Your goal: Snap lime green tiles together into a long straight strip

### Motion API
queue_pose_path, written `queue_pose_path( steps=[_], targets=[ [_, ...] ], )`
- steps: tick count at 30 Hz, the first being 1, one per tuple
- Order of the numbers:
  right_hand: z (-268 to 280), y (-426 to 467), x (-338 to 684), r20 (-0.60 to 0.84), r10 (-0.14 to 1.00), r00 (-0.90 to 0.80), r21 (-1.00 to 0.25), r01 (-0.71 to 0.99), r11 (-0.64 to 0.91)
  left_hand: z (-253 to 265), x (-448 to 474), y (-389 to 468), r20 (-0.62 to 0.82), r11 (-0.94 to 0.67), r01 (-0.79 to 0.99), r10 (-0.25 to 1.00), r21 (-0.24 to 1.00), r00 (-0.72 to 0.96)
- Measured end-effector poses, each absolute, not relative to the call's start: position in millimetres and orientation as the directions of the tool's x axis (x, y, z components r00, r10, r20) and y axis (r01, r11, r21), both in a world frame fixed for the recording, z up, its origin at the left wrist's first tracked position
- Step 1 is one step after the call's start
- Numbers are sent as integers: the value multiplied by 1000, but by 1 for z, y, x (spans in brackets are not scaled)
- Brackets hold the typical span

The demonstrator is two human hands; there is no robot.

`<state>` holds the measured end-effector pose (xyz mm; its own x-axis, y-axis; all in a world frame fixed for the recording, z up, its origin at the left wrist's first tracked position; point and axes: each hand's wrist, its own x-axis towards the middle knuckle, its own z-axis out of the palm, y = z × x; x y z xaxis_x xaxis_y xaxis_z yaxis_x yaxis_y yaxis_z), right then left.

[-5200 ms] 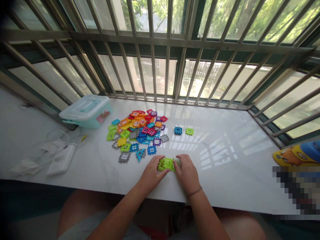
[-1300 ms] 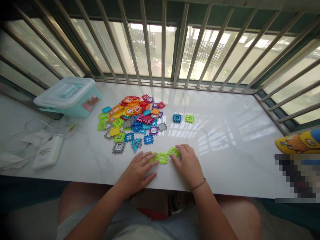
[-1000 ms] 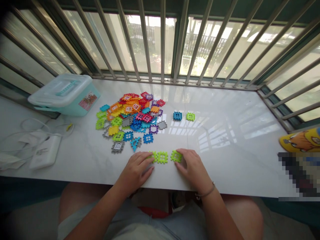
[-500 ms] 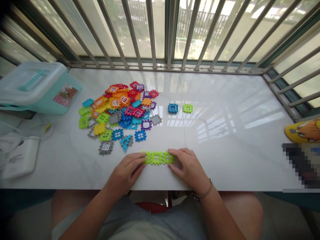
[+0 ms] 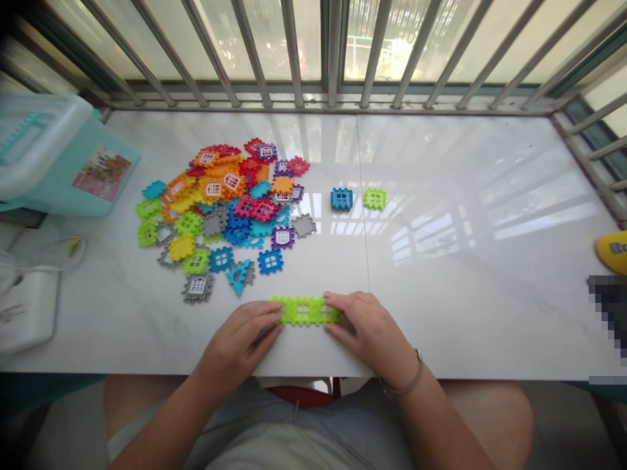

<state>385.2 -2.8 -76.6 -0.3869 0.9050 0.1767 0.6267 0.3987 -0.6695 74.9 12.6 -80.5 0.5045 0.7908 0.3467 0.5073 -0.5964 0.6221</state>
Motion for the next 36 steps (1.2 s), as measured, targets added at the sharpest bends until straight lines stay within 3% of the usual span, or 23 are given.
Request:
queue_pose_path(
  steps=[3,5,8,10,13,16,20,22,24,26,27,29,30,36],
  targets=[
    [-74,-4,386,186,941,-282,-746,583,322,-75,70,10,351,-558,538,825,632,443],
    [-74,-2,390,199,980,-27,-854,486,187,-72,61,4,369,-498,575,867,650,334],
    [-78,7,402,63,874,482,-997,59,39,-74,42,-8,348,-346,622,929,702,124],
    [-81,15,415,-134,758,638,-958,-278,65,-78,31,-15,296,-225,599,955,768,-20],
    [-85,22,433,-291,691,662,-842,-521,144,-87,23,-15,219,-121,342,939,932,-264],
    [-87,22,439,-300,680,669,-814,-551,183,-95,22,-4,101,-80,66,886,995,-453],
    [-88,21,436,-301,678,671,-817,-548,179,-99,21,8,41,-52,-5,844,999,-535],
    [-89,21,434,-295,686,665,-817,-547,179,-98,22,7,115,-111,38,858,993,-501],
    [-88,21,433,-291,689,664,-819,-545,180,-95,25,1,261,-187,218,885,958,-385],
    [-88,22,431,-289,688,666,-825,-537,174,-90,35,-7,422,-316,521,902,793,-95],
    [-88,23,431,-289,687,667,-831,-531,166,-88,44,-12,447,-407,651,887,641,115],
    [-87,24,429,-288,684,670,-844,-516,150,-83,67,-23,403,-598,715,792,363,458],
    [-87,24,429,-288,683,672,-848,-510,145,-81,81,-29,348,-640,704,764,307,543],
    [-87,24,425,-266,694,669,-865,-483,134,-85,146,-51,159,-575,756,817,314,555]
  ],
)
